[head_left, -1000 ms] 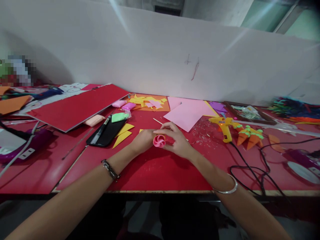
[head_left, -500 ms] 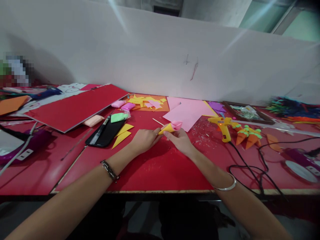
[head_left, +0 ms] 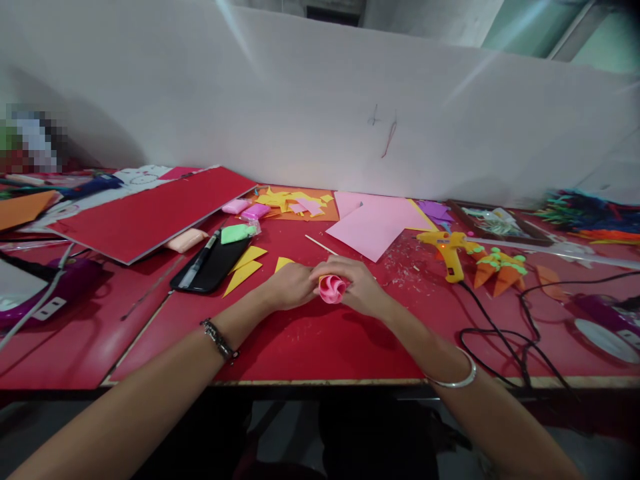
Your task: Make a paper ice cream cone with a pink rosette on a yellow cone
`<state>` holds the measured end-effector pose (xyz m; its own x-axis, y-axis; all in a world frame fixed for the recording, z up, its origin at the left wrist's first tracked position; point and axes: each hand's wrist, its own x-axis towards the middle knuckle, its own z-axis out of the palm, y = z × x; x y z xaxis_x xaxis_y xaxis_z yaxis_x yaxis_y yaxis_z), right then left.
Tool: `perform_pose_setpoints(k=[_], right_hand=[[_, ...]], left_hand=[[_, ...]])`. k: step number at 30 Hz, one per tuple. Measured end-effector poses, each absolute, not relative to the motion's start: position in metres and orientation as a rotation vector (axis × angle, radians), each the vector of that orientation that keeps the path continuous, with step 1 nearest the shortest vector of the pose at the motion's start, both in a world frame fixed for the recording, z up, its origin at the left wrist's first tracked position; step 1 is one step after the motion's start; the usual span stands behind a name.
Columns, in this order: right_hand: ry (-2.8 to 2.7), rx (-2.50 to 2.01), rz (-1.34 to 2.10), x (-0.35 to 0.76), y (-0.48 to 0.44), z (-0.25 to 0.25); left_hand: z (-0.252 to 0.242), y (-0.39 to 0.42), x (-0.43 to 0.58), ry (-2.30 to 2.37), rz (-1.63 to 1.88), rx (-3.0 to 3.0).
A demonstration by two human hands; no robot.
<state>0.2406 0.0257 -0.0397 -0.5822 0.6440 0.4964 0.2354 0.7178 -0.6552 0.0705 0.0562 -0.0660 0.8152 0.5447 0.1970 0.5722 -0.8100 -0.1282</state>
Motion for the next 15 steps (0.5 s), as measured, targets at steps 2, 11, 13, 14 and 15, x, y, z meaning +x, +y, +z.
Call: perform_pose_setpoints(k=[2,11,13,14,15], right_hand=[[-2.157,-0.674,0.739,0.2414,0.0246,-0.0383],[-1.841,-0.867,1.246,0.2402,0.0268,-0.0424],[-1.787,-0.876,1.289,0.2397,0.0287,-0.0440],[-1.770,-0.873,1.292,0.2394,0.0294,-0.0445],[-1.753,-0.873,1.289,0.2392,0.0301,-0.0448]], left_hand=[[-0.0649,0.0552,0.0705,-0.842,-0.277,-2.853],[-0.0564,0.0507,0.0705,-0.867,-0.304,-3.007],[-0.0559,0.0502,0.0708,-0.839,-0.275,-3.017],[-0.0560,0.0501,0.0710,-0.823,-0.273,-3.018],[-0.0563,0.0499,0.0714,-0.809,-0.277,-3.019]])
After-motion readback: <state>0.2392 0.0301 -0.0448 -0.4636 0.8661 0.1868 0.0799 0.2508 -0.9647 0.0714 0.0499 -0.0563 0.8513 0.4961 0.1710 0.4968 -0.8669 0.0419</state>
